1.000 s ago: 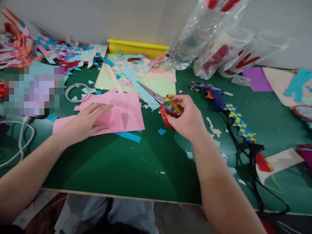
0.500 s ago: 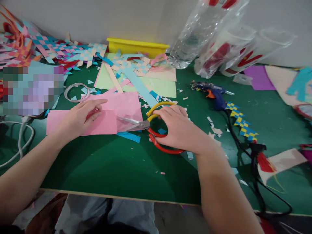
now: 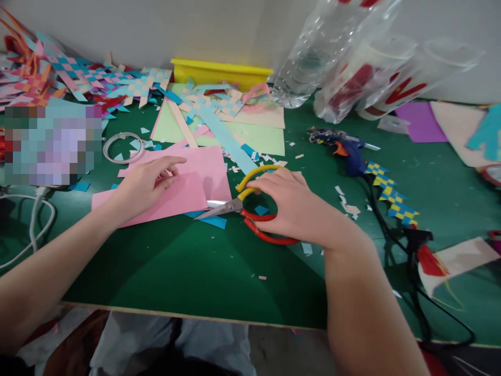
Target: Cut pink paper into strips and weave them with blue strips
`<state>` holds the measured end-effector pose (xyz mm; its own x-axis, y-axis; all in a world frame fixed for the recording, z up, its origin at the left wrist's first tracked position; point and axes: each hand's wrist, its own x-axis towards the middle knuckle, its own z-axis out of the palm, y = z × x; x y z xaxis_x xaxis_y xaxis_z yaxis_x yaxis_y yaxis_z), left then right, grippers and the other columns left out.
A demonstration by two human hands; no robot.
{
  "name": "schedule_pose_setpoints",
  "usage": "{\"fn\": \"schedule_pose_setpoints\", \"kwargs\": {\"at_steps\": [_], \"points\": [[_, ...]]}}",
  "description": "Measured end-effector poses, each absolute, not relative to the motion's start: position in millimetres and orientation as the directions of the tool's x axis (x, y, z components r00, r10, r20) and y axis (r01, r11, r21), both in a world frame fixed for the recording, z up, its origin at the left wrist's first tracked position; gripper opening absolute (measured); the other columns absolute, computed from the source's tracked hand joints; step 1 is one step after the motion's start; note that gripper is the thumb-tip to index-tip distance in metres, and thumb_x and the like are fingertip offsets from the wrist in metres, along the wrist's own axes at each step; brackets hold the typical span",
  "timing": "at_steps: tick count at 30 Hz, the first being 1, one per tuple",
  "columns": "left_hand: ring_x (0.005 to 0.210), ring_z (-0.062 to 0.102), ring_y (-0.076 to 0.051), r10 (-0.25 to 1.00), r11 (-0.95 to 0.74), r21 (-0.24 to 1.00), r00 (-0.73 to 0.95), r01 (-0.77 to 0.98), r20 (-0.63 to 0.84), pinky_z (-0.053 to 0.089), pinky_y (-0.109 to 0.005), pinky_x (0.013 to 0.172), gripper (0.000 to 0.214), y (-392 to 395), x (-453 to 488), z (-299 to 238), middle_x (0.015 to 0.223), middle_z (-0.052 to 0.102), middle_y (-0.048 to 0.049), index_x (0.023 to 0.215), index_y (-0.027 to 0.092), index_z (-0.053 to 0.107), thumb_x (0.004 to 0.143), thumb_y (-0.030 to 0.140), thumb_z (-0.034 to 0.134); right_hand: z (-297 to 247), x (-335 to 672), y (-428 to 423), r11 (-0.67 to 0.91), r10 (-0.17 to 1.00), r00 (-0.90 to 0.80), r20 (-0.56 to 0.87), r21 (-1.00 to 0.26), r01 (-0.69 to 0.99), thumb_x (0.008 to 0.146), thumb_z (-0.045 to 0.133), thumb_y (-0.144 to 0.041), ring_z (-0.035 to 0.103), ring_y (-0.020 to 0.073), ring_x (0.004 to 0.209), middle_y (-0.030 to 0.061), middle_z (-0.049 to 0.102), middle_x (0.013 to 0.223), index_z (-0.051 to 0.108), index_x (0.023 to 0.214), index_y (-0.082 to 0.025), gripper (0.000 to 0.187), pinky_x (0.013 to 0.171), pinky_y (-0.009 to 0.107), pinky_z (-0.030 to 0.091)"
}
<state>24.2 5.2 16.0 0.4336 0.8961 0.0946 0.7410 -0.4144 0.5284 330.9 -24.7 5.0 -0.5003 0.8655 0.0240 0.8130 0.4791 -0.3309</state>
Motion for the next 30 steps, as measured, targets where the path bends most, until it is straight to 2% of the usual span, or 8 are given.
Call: {"fn": "schedule_pose_setpoints", "kwargs": {"at_steps": [3, 6, 9, 13, 19, 25, 30], "points": [[0.098, 0.066, -0.019, 0.894, -0.42, 0.529, 0.437, 0.738, 0.101, 0.054, -0.034, 0.083, 0.042, 6.6, 29.9, 12.3, 0.114, 0.07, -0.0073, 0.128, 0.019, 0.057, 0.09, 0.01, 0.042, 7.7, 336.6, -23.6, 0.466, 0.871, -0.491, 0.008, -0.333, 0.82, 0.069, 0.07, -0.037, 0.055, 0.0362, 0.119, 0.0056, 0.068, 0.116, 0.062, 0.107, -0.031, 0.04, 0.096, 0.055, 0.042], [0.116, 0.061, -0.022, 0.827, -0.555, 0.448, 0.525, 0.701, 0.204, 0.05, -0.04, 0.097, 0.038, 8.3, 30.5, 6.3, 0.129, 0.064, -0.009, 0.126, 0.018, 0.059, 0.094, 0.013, 0.04, 10.8, 340.2, -21.8, 0.454, 0.872, -0.488, -0.036, -0.313, 0.834, 0.07, 0.068, -0.04, 0.054, 0.0377, 0.12, 0.0087, 0.068, 0.119, 0.062, 0.111, -0.028, 0.043, 0.098, 0.058, 0.041], [0.136, 0.046, -0.022, 0.651, -0.756, 0.305, 0.713, 0.579, 0.259, 0.033, -0.045, 0.116, 0.037, 10.6, 28.1, -0.5, 0.14, 0.058, -0.0071, 0.128, 0.018, 0.06, 0.099, 0.017, 0.035, 11.4, 342.4, -19.9, 0.438, 0.871, -0.484, -0.089, -0.305, 0.845, 0.071, 0.066, -0.044, 0.053, 0.0393, 0.122, 0.0106, 0.067, 0.121, 0.062, 0.113, -0.026, 0.046, 0.1, 0.059, 0.041], [0.147, 0.029, -0.017, 0.497, -0.856, 0.227, 0.861, 0.464, 0.113, 0.015, -0.041, 0.124, 0.044, 12.0, 27.8, -8.6, 0.15, 0.048, -0.0035, 0.143, 0.018, 0.048, 0.103, 0.02, 0.028, 7.3, 345.1, -18.9, 0.432, 0.867, -0.487, -0.105, -0.326, 0.841, 0.071, 0.066, -0.044, 0.053, 0.0377, 0.122, 0.0103, 0.066, 0.124, 0.061, 0.115, -0.025, 0.049, 0.102, 0.059, 0.04], [0.148, 0.024, -0.012, 0.462, -0.854, 0.23, 0.883, 0.467, -0.076, 0.009, -0.035, 0.124, 0.048, 11.0, 32.7, -13.1, 0.157, 0.035, -0.0016, 0.151, 0.019, 0.036, 0.105, 0.029, 0.023, 1.3, 345.1, -17.5, 0.436, 0.859, -0.499, -0.116, -0.346, 0.831, 0.071, 0.067, -0.045, 0.052, 0.0364, 0.126, 0.0083, 0.062, 0.129, 0.061, 0.116, -0.028, 0.049, 0.105, 0.057, 0.038], [0.149, 0.02, -0.012, 0.447, -0.864, 0.221, 0.891, 0.453, -0.077, 0.007, -0.033, 0.124, 0.05, 13.6, 31.5, -16.2, 0.158, 0.031, -0.0005, 0.152, 0.018, 0.032, 0.105, 0.03, 0.023, 2.0, 340.8, -16.8, 0.457, 0.843, -0.527, -0.107, -0.373, 0.807, 0.071, 0.064, -0.042, 0.052, 0.0356, 0.126, 0.0074, 0.064, 0.128, 0.06, 0.116, -0.028, 0.047, 0.106, 0.057, 0.036], [0.149, 0.021, -0.011, 0.448, -0.859, 0.237, 0.89, 0.454, -0.082, 0.011, -0.034, 0.123, 0.05, 14.4, 30.8, -14.8, 0.158, 0.033, 0.0005, 0.152, 0.018, 0.034, 0.103, 0.024, 0.023, 3.3, 340.4, -19.0, 0.452, 0.847, -0.519, -0.114, -0.36, 0.816, 0.071, 0.063, -0.04, 0.052, 0.0354, 0.125, 0.0083, 0.064, 0.127, 0.06, 0.118, -0.027, 0.048, 0.105, 0.056, 0.036]]}}
